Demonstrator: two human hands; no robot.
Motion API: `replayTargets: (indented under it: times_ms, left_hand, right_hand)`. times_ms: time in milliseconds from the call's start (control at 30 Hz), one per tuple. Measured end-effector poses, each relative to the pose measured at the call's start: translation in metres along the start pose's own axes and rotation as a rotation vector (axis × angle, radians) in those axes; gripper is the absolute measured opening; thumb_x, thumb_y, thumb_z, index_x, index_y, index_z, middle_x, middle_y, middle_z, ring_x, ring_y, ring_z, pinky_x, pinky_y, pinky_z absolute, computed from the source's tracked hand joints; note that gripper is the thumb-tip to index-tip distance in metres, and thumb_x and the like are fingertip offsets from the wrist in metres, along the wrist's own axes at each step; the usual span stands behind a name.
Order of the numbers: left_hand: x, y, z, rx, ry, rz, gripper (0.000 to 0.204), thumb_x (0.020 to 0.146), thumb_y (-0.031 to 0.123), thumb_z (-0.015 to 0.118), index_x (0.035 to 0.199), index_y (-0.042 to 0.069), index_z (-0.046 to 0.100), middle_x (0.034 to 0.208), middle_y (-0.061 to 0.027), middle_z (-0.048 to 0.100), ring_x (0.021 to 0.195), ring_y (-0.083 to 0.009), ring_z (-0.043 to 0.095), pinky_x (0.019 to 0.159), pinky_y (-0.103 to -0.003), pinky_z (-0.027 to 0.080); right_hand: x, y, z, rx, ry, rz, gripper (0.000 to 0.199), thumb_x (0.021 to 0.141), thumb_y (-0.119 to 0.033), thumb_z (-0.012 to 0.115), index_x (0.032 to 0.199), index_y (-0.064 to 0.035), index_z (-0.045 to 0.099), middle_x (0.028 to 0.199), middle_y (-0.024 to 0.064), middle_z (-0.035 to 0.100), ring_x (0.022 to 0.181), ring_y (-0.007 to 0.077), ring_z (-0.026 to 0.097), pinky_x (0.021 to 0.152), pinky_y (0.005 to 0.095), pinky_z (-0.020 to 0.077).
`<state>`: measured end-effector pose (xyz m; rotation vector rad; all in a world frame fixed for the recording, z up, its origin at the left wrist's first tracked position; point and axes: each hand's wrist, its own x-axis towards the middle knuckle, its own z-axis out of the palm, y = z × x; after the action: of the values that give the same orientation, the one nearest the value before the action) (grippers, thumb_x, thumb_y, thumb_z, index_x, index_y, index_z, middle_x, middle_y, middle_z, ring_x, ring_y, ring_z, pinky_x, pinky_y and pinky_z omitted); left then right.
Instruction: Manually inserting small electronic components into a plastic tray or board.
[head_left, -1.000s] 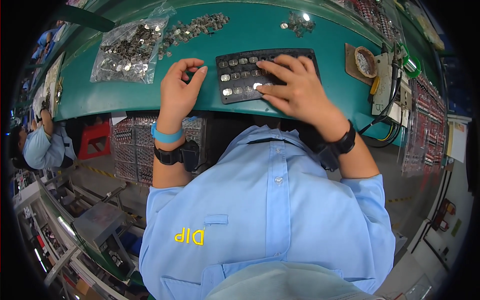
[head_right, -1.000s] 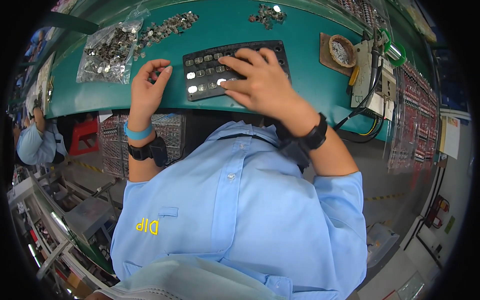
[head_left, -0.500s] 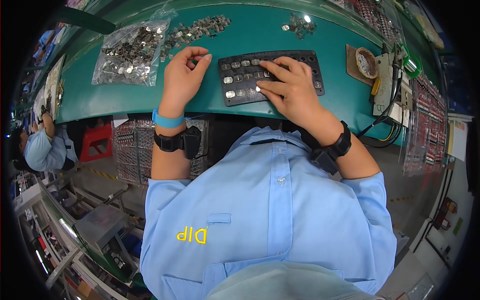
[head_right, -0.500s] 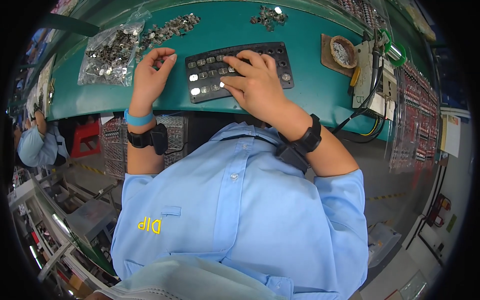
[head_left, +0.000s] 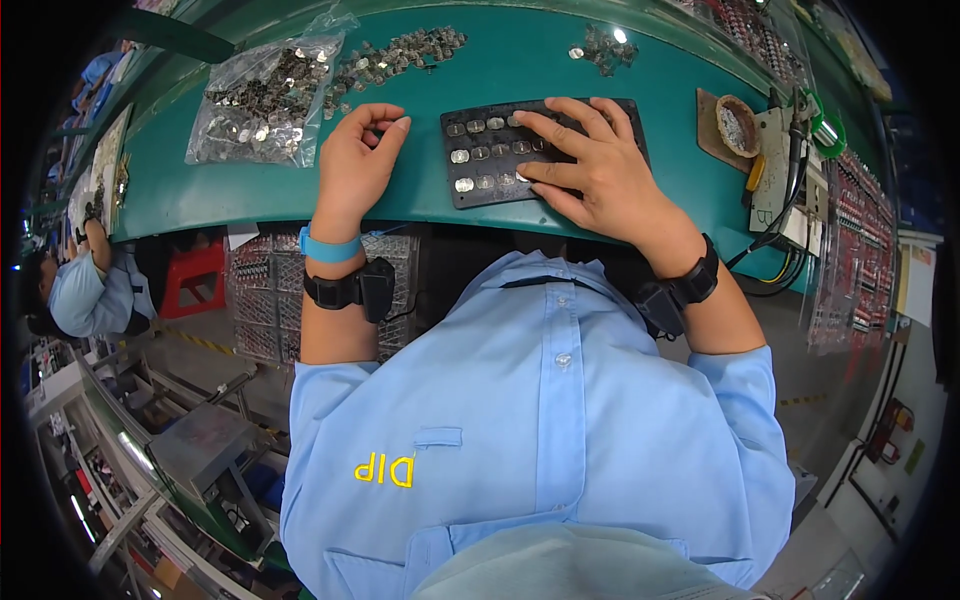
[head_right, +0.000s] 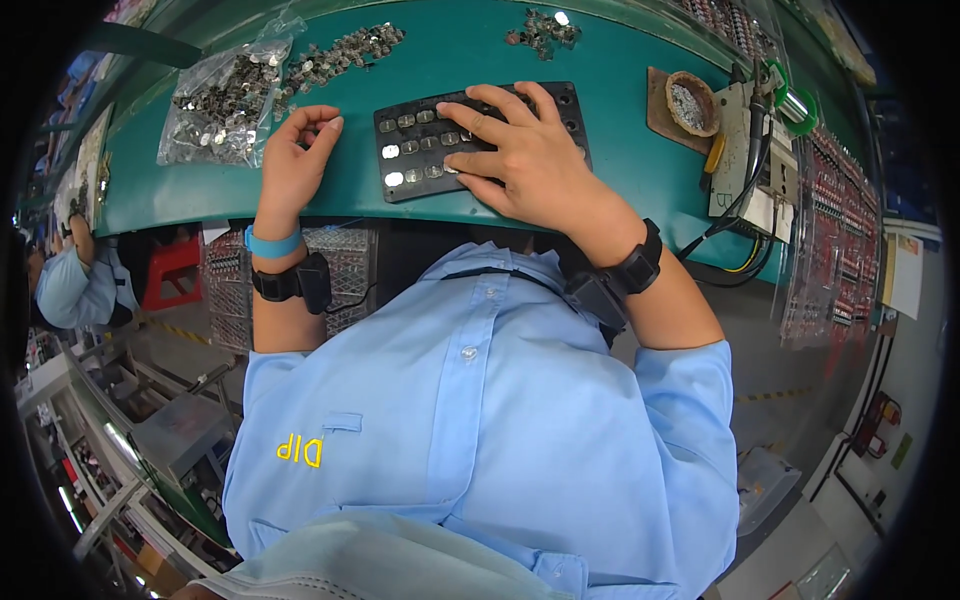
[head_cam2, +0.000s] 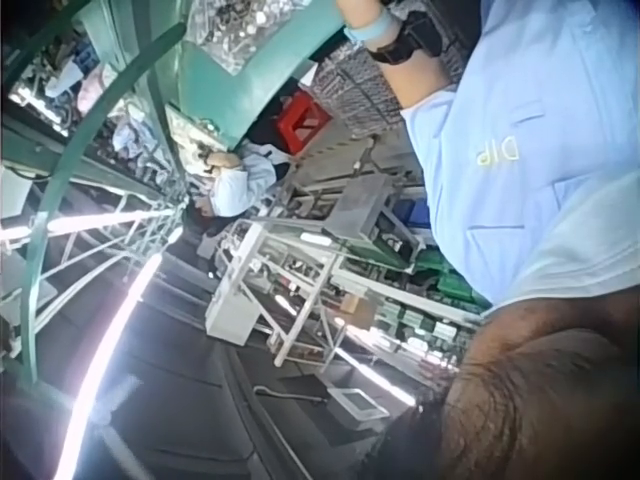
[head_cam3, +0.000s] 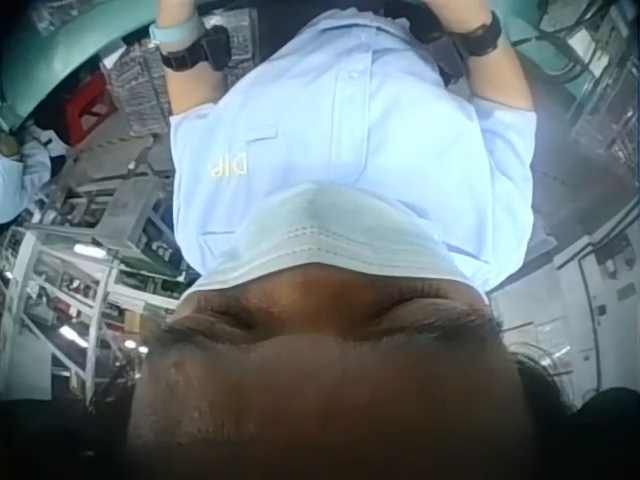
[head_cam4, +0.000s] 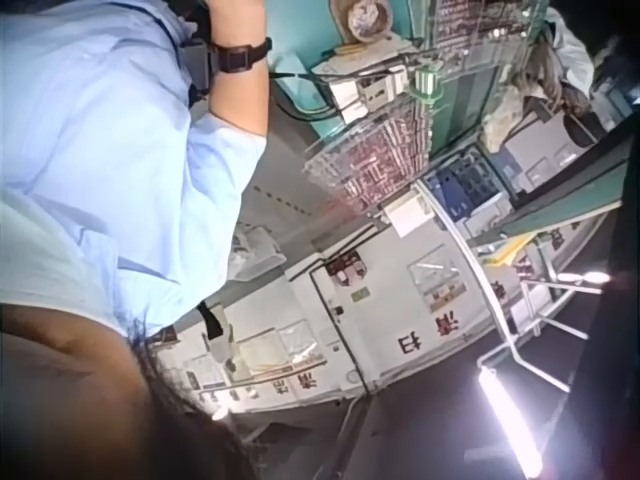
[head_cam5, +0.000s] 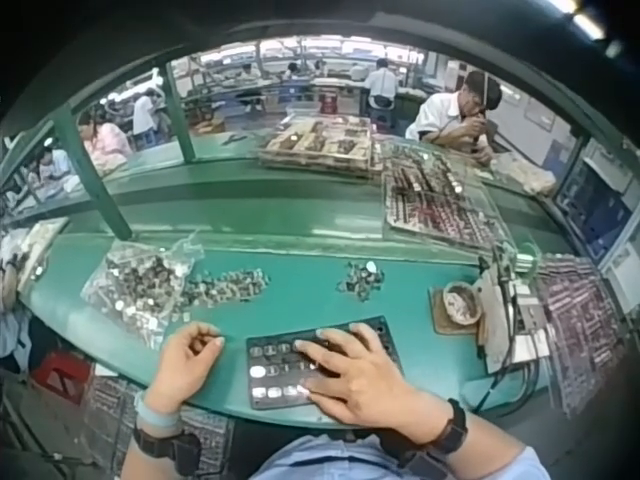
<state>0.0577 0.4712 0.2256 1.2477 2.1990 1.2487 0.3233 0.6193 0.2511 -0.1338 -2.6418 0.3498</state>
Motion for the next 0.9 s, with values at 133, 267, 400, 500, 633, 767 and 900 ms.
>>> replayTargets:
  times_ms: [133, 267, 400, 500, 633, 767, 900]
  left_hand:
    - [-0.002, -0.004, 0.004, -0.027, -0.016, -0.017, 0.022, 0.087, 0.019, 0.073, 0.102, 0.003, 0.071, 0.085, -0.0018, 0.066, 0.073, -0.0085, 0.055, 0.066, -0.025, 0.048]
    - [-0.003, -0.003, 0.007, -0.020, -0.007, -0.017, 0.022, 0.088, 0.019, 0.073, 0.102, 0.003, 0.071, 0.086, -0.0018, 0.066, 0.073, -0.0086, 0.054, 0.067, -0.024, 0.048]
    - [-0.005, -0.008, 0.006, -0.039, 0.011, -0.028, 0.021, 0.088, 0.018, 0.073, 0.101, 0.003, 0.071, 0.087, -0.0021, 0.066, 0.073, -0.0090, 0.054, 0.067, -0.025, 0.047]
    - [-0.008, -0.012, 0.006, -0.039, 0.041, -0.024, 0.020, 0.088, 0.018, 0.073, 0.101, 0.003, 0.072, 0.087, -0.0025, 0.066, 0.073, -0.0096, 0.053, 0.067, -0.025, 0.047]
    - [-0.009, -0.010, 0.008, 0.003, 0.084, 0.028, 0.019, 0.087, 0.018, 0.072, 0.100, 0.004, 0.072, 0.087, -0.0031, 0.066, 0.072, -0.0106, 0.052, 0.066, -0.026, 0.047]
    - [-0.009, -0.009, 0.009, 0.042, 0.097, 0.054, 0.019, 0.087, 0.018, 0.073, 0.099, 0.005, 0.073, 0.087, -0.0035, 0.066, 0.071, -0.0117, 0.052, 0.065, -0.027, 0.047]
    - [0.002, -0.005, 0.007, 0.068, 0.077, 0.044, 0.020, 0.085, 0.020, 0.073, 0.099, 0.006, 0.073, 0.086, -0.0041, 0.068, 0.071, -0.0137, 0.057, 0.066, -0.028, 0.049]
  right_hand:
    - [0.002, 0.001, -0.001, 0.028, -0.040, -0.045, 0.022, 0.076, -0.020, 0.075, 0.097, -0.0181, 0.079, 0.141, 0.0042, 0.058, 0.130, 0.0324, 0.049, 0.109, 0.0521, 0.0318]
    - [0.008, 0.012, -0.002, 0.056, -0.064, -0.088, 0.021, 0.075, -0.018, 0.075, 0.096, -0.0170, 0.079, 0.142, 0.0051, 0.057, 0.130, 0.0330, 0.048, 0.109, 0.0523, 0.0317]
    - [0.004, 0.006, -0.005, 0.067, -0.030, -0.026, 0.021, 0.076, -0.017, 0.075, 0.097, -0.0156, 0.078, 0.142, 0.0059, 0.057, 0.130, 0.0333, 0.048, 0.109, 0.0529, 0.0312]
    - [-0.002, -0.004, -0.003, 0.055, -0.018, 0.007, 0.022, 0.076, -0.017, 0.075, 0.098, -0.0150, 0.078, 0.141, 0.0068, 0.057, 0.130, 0.0335, 0.048, 0.109, 0.0531, 0.0309]
    - [-0.012, -0.020, 0.005, -0.030, -0.007, 0.064, 0.024, 0.076, -0.017, 0.075, 0.100, -0.0146, 0.077, 0.140, 0.0086, 0.058, 0.129, 0.0336, 0.048, 0.109, 0.0528, 0.0306]
    - [-0.016, -0.038, 0.019, -0.138, 0.012, 0.169, 0.025, 0.078, -0.018, 0.075, 0.103, -0.0150, 0.076, 0.138, 0.0102, 0.058, 0.129, 0.0337, 0.049, 0.108, 0.0525, 0.0304]
    - [-0.011, -0.029, 0.015, -0.118, -0.037, 0.205, 0.024, 0.081, -0.019, 0.073, 0.104, -0.0153, 0.076, 0.137, 0.0122, 0.058, 0.128, 0.0349, 0.049, 0.109, 0.0527, 0.0300]
